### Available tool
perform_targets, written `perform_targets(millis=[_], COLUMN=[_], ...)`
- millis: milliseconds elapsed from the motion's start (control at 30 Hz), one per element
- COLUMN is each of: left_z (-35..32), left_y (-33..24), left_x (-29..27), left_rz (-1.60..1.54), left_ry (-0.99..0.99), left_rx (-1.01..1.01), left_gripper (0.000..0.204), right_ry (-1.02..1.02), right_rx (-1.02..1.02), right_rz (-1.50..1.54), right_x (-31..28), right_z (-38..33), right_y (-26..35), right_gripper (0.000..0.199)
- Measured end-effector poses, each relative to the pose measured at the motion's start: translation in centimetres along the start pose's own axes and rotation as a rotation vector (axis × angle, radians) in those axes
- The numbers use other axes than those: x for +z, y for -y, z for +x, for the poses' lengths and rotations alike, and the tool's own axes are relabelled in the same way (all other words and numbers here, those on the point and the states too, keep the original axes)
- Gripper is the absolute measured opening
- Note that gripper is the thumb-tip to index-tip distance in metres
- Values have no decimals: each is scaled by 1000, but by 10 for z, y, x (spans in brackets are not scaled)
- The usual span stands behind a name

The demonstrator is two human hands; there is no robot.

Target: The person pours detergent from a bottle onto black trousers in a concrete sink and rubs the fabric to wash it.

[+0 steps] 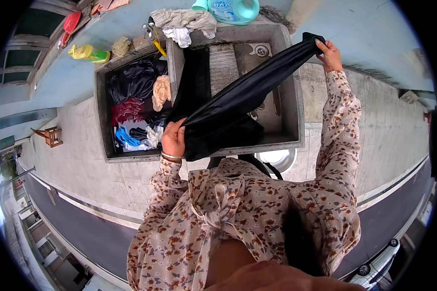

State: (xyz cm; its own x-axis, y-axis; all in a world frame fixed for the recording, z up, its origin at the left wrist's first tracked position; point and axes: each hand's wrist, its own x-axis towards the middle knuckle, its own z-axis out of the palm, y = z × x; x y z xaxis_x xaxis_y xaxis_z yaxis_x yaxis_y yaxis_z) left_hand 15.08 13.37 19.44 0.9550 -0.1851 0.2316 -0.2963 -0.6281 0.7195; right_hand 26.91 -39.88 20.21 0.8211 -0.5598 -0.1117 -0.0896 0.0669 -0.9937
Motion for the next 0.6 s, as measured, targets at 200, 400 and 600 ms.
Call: perform_targets(millis=[200, 400, 600], left_z=[7, -24, -43], left_y=[7, 17, 31], left_x=[14, 31, 43], left_rz=[-201, -704, -865], left_ry=[26, 385, 257], left_rx=[274, -250, -398], left_gripper=[14, 20, 22], right_ry=[-26, -248, -39], right_rx=[-151, -313, -471], right_rz=[21, -534, -1080], right_x=[-28, -44, -10], right_z=[6, 4, 18], right_y=[-3, 13, 5], right_gripper=[27, 42, 54])
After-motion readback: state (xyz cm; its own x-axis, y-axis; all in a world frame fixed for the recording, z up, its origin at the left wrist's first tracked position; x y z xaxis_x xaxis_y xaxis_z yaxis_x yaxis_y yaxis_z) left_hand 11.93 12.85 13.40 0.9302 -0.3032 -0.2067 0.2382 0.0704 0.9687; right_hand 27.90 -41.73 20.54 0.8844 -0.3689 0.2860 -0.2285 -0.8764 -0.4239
